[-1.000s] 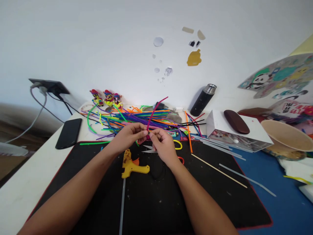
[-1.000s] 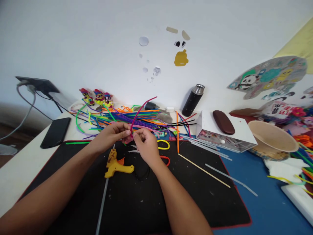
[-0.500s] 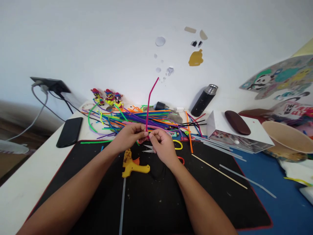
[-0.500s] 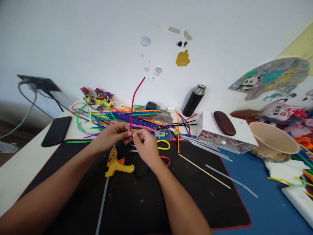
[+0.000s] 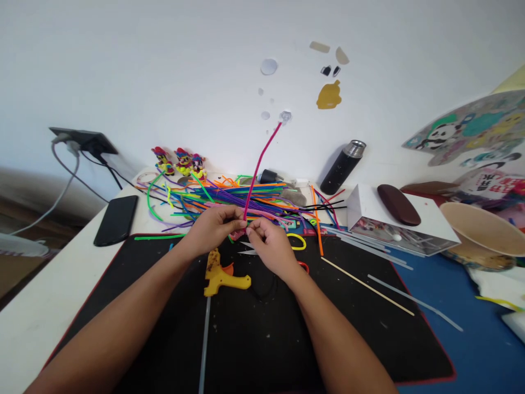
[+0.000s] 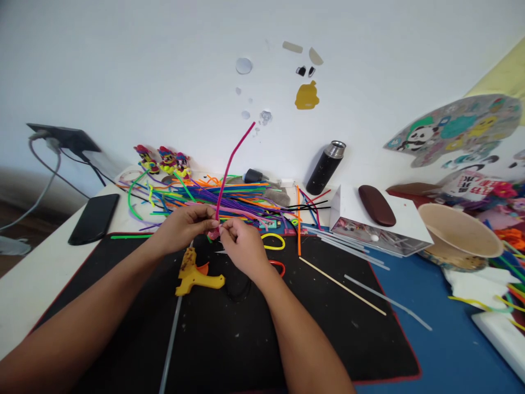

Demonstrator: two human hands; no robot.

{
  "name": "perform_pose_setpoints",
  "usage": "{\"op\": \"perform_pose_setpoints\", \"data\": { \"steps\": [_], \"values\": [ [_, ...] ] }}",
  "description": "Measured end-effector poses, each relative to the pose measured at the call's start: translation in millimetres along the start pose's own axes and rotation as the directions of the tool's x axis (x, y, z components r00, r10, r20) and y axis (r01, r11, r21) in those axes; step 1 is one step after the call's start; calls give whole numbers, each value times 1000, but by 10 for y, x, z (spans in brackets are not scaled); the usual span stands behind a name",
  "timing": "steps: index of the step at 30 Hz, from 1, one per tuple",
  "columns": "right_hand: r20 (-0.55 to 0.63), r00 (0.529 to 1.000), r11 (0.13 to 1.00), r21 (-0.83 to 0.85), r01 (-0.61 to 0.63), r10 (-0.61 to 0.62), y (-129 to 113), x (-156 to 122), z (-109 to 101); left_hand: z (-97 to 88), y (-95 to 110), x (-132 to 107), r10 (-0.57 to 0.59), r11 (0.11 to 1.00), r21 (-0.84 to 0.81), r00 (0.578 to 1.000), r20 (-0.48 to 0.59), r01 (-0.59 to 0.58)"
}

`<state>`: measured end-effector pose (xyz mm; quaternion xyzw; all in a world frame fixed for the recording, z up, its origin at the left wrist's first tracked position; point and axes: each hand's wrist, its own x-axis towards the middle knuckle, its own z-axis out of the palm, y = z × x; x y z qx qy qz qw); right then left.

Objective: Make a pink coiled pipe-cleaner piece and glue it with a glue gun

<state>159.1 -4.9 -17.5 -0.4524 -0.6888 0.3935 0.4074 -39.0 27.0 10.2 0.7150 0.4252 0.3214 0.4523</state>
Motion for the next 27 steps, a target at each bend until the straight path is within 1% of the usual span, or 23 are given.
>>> {"op": "perform_pose_setpoints", "data": {
  "steps": [4,6,9,12,14,16,20,27],
  "values": [
    [-4,1000,998,-67,15,-16,30,-17,38,22,-2,-1,-2,998,55,1000,-19,3],
    [-16,1000,998,-59,14,-15,41,-24,57,36,-11,6,-10,1000,26,1000,-23,10],
    [-33,999,997,73,-34,36,54,-23,75,56,-18,22,-48,989,-139,998,-28,43],
    [-52,993,958,273,-88,106,64,-9,77,78,-2,38,-99,952,-298,992,-81,71],
    [-55,990,919,381,-103,133,64,2,75,96,20,44,-129,933,-352,985,-116,80],
    [-49,988,891,441,-108,144,59,10,74,112,43,44,-142,921,-379,982,-127,84],
    [-52,988,884,456,-104,144,49,14,82,131,69,38,-135,919,-388,982,-133,74],
    [-73,979,893,425,-144,193,52,14,75,131,42,38,-133,918,-387,986,-105,82]
  ]
}}
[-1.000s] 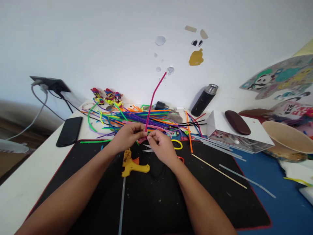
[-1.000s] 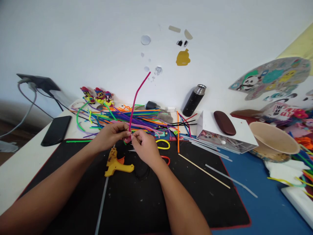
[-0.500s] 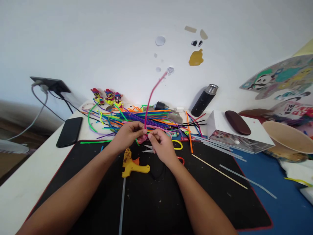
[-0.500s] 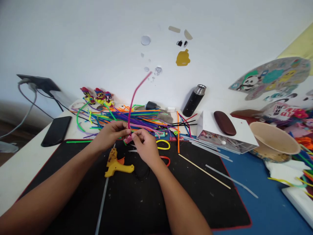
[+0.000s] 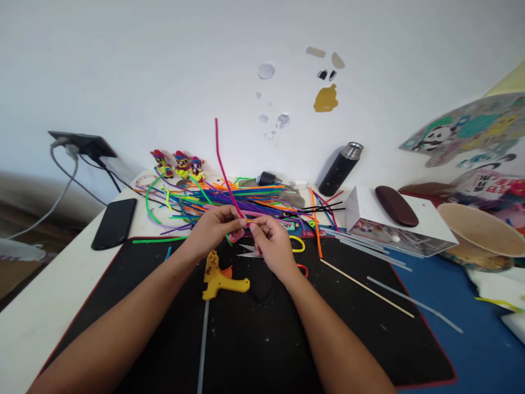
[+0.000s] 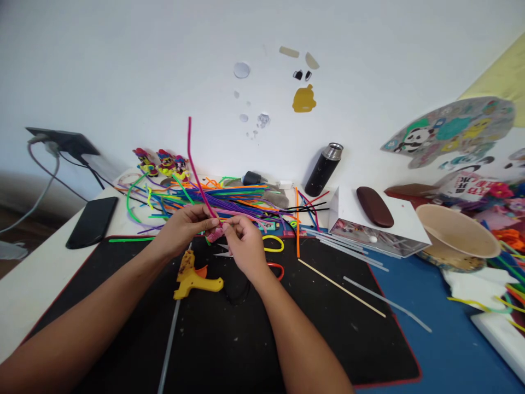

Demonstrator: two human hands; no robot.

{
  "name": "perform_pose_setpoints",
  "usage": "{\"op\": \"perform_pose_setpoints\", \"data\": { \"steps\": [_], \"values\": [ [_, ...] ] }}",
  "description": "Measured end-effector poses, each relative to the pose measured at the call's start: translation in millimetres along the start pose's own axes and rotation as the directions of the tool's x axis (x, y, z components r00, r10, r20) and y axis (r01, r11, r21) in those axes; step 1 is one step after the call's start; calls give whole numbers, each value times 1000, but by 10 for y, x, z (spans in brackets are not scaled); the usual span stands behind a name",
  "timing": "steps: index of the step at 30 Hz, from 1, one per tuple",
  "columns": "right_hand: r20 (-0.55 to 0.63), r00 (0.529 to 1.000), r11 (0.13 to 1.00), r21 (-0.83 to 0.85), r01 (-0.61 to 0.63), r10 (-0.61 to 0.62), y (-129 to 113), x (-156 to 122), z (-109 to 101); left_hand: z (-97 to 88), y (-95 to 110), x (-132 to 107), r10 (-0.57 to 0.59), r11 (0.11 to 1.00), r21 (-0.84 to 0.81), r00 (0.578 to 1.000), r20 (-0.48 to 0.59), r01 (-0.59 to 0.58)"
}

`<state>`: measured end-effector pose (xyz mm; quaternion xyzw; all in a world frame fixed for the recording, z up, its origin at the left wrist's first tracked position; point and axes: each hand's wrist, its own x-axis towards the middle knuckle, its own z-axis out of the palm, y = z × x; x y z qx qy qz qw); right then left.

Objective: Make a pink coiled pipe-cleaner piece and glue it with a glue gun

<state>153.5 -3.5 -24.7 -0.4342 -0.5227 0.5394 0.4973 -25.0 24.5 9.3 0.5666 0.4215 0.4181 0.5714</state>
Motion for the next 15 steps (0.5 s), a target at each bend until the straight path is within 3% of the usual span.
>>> {"op": "perform_pose_setpoints", "data": {
  "steps": [5,15],
  "values": [
    [-9,1000,998,-52,24,-25,-13,-2,-12,-30,-21,7,-8,1000,21,1000,4,8],
    [75,983,901,-393,182,-166,-87,-26,-64,-129,-41,4,43,975,213,995,86,-61]
  ]
}}
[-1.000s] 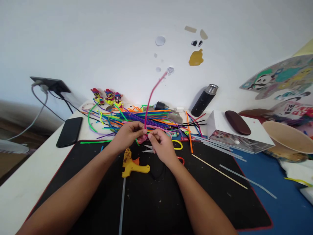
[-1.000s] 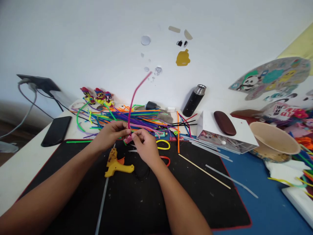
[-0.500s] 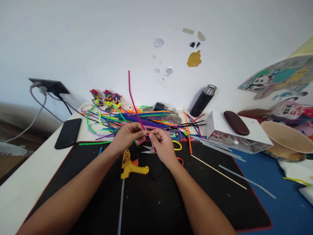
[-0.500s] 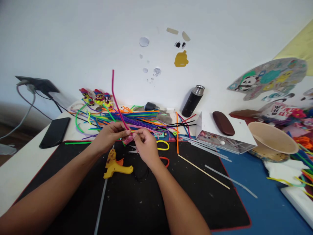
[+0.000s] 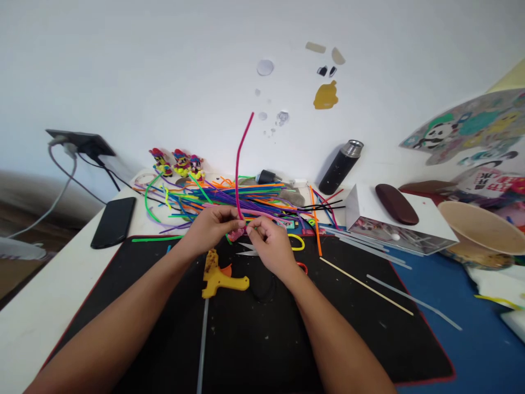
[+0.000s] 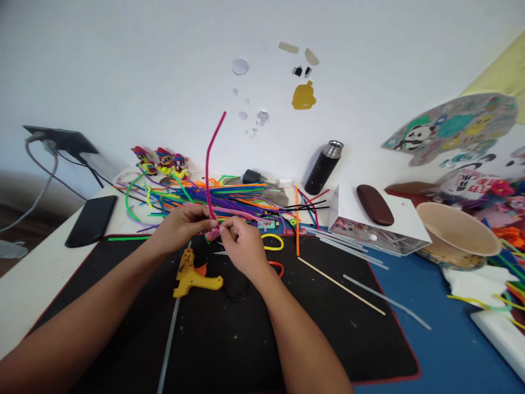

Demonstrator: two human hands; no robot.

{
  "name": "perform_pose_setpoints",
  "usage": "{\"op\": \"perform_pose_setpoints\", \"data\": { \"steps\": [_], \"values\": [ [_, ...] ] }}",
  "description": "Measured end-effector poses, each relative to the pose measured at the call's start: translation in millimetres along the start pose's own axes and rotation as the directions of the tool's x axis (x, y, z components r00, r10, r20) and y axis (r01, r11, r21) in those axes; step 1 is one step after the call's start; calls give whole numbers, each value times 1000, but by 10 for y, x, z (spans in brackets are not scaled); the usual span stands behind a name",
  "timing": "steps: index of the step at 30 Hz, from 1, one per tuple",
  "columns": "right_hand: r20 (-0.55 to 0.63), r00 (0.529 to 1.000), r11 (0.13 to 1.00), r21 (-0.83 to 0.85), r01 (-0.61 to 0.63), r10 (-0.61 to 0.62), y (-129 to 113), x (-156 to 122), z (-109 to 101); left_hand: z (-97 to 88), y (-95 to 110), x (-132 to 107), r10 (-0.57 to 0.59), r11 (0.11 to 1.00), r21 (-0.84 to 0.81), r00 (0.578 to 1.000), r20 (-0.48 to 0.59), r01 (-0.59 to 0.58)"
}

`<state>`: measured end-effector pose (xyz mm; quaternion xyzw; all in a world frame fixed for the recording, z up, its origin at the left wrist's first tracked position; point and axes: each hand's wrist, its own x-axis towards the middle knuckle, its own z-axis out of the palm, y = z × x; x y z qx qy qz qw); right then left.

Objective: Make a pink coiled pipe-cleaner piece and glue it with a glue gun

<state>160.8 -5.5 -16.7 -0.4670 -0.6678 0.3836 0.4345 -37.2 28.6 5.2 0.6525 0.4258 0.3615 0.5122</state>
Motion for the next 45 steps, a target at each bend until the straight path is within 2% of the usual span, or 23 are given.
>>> {"op": "perform_pose_setpoints", "data": {
  "steps": [5,7,9,13,19,21,24,29,33,40,45],
  "values": [
    [55,997,987,-149,60,-52,-4,-12,0,-4,111,-32,116,941,322,993,-24,-103],
    [52,997,982,-179,62,-54,4,-18,16,7,135,-37,133,922,369,991,-20,-116],
    [27,999,987,-155,39,-35,16,-20,33,16,124,-33,111,944,316,994,-20,-99],
    [-18,1000,1000,-1,-25,25,49,-8,50,42,59,-9,1,999,49,999,-51,1],
    [-26,996,978,192,-79,86,70,7,63,107,67,17,-60,986,-163,986,-154,35],
    [-24,995,971,220,-93,101,68,9,69,122,77,16,-73,977,-210,984,-162,38],
    [-35,991,959,259,-114,127,66,13,72,135,78,9,-79,969,-242,991,-110,51],
    [-37,988,940,313,-134,153,58,20,57,126,60,9,-88,974,-216,992,-85,68],
    [-53,989,957,263,-122,140,39,12,42,95,53,17,-90,981,-176,994,-55,79],
    [-54,998,996,88,-16,20,27,10,18,57,29,10,-31,998,-60,999,-23,29],
    [10,1000,998,-68,12,-12,28,9,-9,30,37,-8,48,986,162,998,-32,-42]
  ]
}}
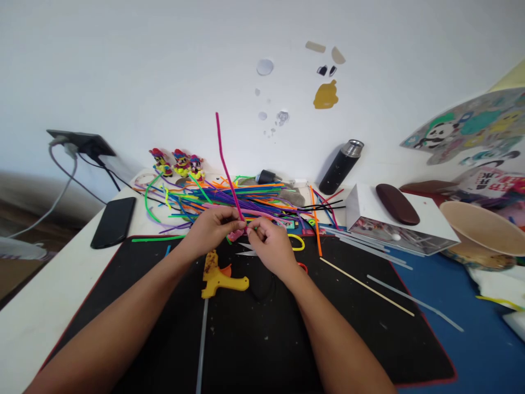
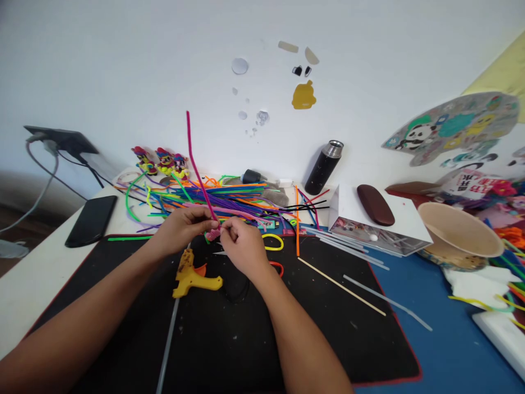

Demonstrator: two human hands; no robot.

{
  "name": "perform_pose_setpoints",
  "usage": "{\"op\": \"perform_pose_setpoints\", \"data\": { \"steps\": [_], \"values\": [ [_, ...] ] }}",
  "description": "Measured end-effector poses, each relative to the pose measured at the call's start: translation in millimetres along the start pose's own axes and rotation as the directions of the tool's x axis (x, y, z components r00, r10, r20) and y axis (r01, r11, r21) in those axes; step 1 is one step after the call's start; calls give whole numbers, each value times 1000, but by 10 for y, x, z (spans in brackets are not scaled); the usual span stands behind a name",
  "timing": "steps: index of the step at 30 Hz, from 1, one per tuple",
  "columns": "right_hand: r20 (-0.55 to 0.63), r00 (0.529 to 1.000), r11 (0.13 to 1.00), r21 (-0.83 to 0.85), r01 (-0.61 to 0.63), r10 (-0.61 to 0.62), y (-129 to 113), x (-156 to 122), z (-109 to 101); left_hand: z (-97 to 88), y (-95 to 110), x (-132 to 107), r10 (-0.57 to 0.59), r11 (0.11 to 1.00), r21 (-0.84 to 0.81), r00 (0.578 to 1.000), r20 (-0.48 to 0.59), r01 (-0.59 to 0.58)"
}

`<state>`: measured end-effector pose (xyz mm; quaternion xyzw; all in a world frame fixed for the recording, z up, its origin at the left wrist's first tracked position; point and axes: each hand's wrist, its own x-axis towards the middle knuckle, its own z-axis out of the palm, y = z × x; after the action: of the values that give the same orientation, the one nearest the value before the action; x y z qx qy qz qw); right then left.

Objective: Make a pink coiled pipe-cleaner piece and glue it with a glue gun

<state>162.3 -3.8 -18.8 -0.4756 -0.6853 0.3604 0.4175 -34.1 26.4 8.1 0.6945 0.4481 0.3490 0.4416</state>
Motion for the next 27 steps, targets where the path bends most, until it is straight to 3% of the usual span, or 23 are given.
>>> {"op": "perform_pose_setpoints", "data": {
  "steps": [3,5,9,13,17,27],
  "values": [
    [17,999,994,-103,43,-41,8,-7,-1,-2,5,-10,45,991,126,999,-24,-42],
    [8,999,993,-113,41,-41,17,-9,9,5,-1,-9,28,995,95,999,-17,-26],
    [-18,1000,1000,19,-23,24,38,-1,37,32,0,3,-52,992,-111,998,20,54],
    [-43,997,983,171,-61,69,59,13,57,75,42,3,-113,964,-244,994,-13,106],
    [-24,994,954,285,-94,105,63,13,77,119,65,-1,-133,948,-301,989,-72,105],
    [-37,986,911,388,-138,166,37,26,66,157,13,6,-130,943,-317,988,-78,99]
  ]
}}
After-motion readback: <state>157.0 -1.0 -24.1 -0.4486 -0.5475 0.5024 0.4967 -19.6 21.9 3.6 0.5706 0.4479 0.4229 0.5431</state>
